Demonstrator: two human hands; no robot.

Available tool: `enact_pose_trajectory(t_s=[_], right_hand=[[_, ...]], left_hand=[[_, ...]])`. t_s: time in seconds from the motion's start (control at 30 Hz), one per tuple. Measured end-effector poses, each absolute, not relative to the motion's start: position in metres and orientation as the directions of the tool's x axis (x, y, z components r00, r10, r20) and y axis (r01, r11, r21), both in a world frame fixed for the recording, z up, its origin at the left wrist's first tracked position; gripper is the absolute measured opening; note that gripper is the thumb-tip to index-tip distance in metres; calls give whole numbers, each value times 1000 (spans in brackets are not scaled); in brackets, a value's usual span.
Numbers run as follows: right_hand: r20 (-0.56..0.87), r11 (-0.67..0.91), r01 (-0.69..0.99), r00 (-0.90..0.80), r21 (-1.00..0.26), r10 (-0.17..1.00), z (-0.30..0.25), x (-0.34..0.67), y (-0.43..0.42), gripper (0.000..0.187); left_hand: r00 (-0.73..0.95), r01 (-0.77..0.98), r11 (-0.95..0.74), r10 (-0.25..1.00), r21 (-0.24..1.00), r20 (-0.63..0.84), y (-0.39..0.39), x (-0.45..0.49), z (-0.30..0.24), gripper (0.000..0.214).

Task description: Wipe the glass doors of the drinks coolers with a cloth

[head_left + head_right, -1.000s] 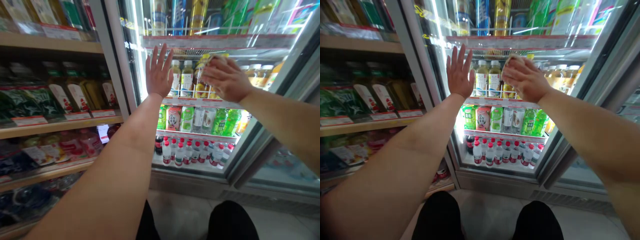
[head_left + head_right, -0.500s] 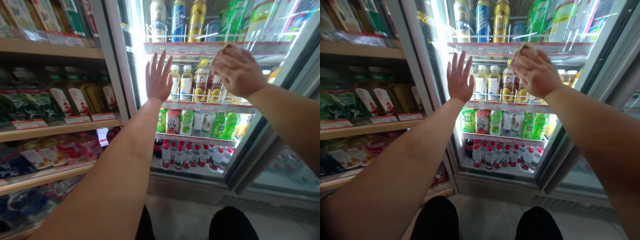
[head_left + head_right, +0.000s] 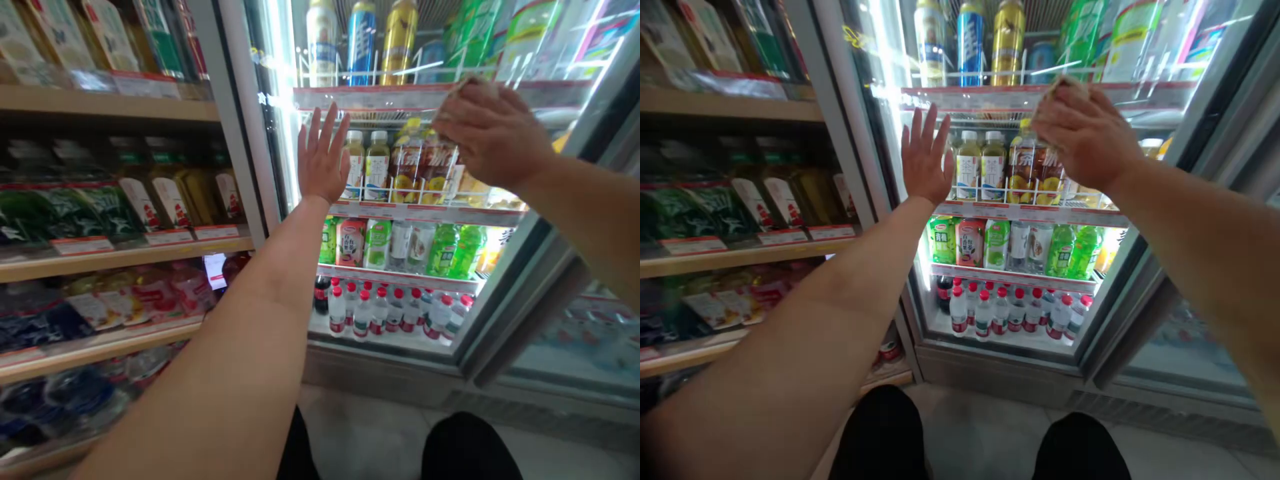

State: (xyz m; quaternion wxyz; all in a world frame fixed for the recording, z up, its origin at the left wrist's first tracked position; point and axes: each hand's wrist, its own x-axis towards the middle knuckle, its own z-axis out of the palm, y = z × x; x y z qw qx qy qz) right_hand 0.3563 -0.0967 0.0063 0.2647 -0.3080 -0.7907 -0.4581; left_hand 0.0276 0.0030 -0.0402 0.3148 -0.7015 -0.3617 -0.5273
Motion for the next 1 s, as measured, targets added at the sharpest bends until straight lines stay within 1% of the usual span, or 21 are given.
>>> enact_pose_trajectory(t_s=[0.07,0.1,0.2,0.23,0.3,0.37,0.4,0.43,0.53,0.6,0.63,0.7,0.73,0.8,0.83,0.9,0.93,0.97,1.0], right_hand=[[760,344,776,-613,528,216,2,357,-98,46],[755,351,770,-620,533,213,-3,357,-98,46],[661,416,684,-716,599,226,-13,355,-94,41],[649,425,671,-728,608,222,-13,355,-93,39],[699,411,708,-686,574,204,-9,356,-92,40],[786,378,781,-590,498,185,-7,355,-92,42],[807,374,795,-565,478,171,-9,354,-91,42],[801,385,787,-574,482,171,-12,353,-90,42],[675,483,663,-715,573,181,-23,349,-86,40],[633,517,614,-756,596,168,-26,347,-82,39],[656,507,627,-740,591,151,-25,346,-81,40],[746,456,705,-655,544,122,-25,342,-79,40],[785,431,746,-607,508,126,-26,339,-80,41],[803,418,787,-564,453,192,-31,330,-82,43],[776,431,782,-581,450,245,-33,326,-84,43],[670,486,729,-664,481,333,-32,319,-86,42],[626,513,700,-699,497,346,-28,317,-86,41],[613,526,683,-714,506,337,-22,316,-86,40],[635,520,688,-705,505,316,-15,315,-84,41]], left_hand=[[186,836,-545,174,-63,967,3,27,-40,68],[192,836,-545,170,-70,967,3,27,-40,67],[207,845,-526,158,-95,965,4,26,-41,66],[210,849,-519,156,-101,965,4,26,-41,67],[205,842,-531,157,-93,966,4,26,-41,67],[193,814,-578,163,-65,968,2,26,-41,66],[187,798,-601,166,-51,968,1,27,-41,66],[183,785,-618,170,-40,968,0,27,-41,65],[184,772,-635,164,-39,969,-1,27,-41,66],[181,762,-646,160,-36,970,-1,27,-40,67],[177,757,-653,158,-31,971,0,27,-40,67],[172,754,-656,155,-29,973,0,27,-40,67],[174,760,-649,152,-35,973,1,27,-40,67],[187,778,-626,153,-52,970,1,27,-40,68],[194,786,-616,157,-58,968,2,27,-40,68],[196,793,-606,166,-57,967,4,27,-40,68],[188,792,-609,168,-48,968,4,27,-40,67],[181,787,-616,169,-40,969,5,27,-40,67],[177,779,-626,167,-34,970,6,27,-41,66]])
